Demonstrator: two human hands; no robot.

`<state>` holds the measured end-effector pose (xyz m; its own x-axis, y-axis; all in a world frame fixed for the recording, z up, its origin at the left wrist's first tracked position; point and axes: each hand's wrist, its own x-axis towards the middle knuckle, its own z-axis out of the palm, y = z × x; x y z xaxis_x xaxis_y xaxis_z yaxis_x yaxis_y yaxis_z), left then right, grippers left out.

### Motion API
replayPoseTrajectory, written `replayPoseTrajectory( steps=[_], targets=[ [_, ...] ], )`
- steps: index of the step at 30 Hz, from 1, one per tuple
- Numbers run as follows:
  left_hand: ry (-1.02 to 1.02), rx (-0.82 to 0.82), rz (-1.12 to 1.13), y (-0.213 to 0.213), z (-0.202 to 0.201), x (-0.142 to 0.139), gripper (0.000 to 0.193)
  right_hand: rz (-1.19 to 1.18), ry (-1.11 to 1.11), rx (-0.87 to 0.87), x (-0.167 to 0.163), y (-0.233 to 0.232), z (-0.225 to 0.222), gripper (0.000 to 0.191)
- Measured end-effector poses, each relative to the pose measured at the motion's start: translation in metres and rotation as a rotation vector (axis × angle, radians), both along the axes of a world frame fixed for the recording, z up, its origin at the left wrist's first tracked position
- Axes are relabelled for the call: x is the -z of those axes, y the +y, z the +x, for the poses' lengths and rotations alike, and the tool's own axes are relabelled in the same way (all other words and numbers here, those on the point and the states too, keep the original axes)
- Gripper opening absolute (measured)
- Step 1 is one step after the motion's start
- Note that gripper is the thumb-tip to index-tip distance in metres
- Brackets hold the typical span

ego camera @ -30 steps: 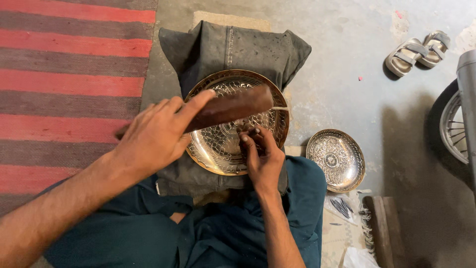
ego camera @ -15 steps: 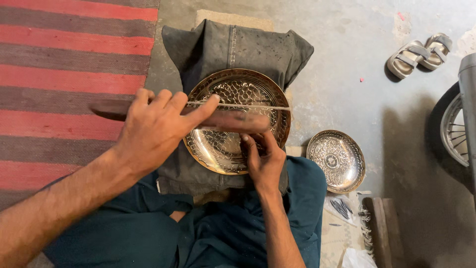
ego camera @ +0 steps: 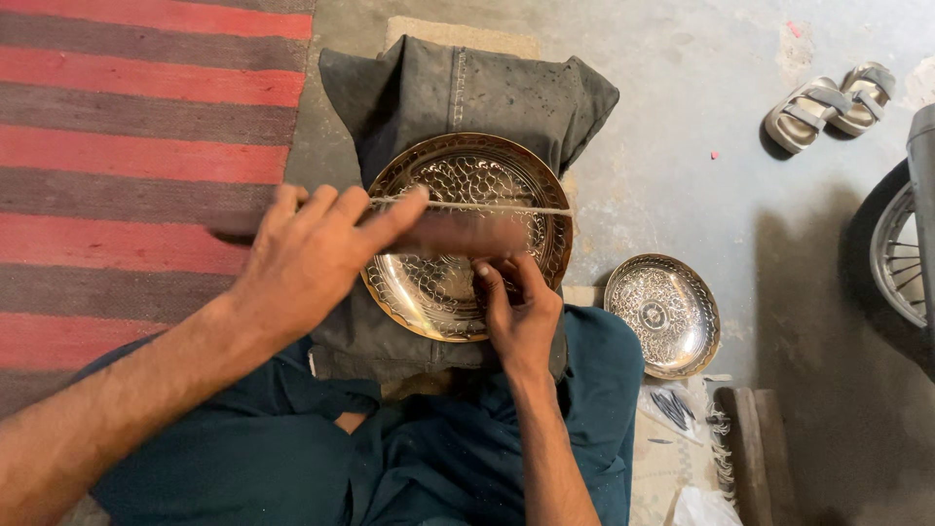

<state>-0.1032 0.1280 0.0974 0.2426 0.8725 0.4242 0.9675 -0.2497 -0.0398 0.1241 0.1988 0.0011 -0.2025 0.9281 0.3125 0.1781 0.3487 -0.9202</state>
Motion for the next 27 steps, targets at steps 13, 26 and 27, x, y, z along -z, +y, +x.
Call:
replayPoseTrajectory(
  steps=[13, 26, 27],
  targets=[
    [0.12, -0.052, -0.009, -0.001, 0.0006, 0.0011, 0.067, 0.008, 0.032, -0.055, -0.008, -0.0032, -0.0004, 0.019],
    [0.251, -0.086, 0.042, -0.0011, -0.0015, -0.0011, 0.069, 0.008, 0.026, -0.052, -0.0099, -0.0033, -0.0012, 0.017],
    [0.086, -0.048, 0.018, -0.001, -0.0019, -0.0008, 0.071, 0.017, 0.043, -0.056, -0.0099, -0.0023, -0.0018, 0.019]
  ],
)
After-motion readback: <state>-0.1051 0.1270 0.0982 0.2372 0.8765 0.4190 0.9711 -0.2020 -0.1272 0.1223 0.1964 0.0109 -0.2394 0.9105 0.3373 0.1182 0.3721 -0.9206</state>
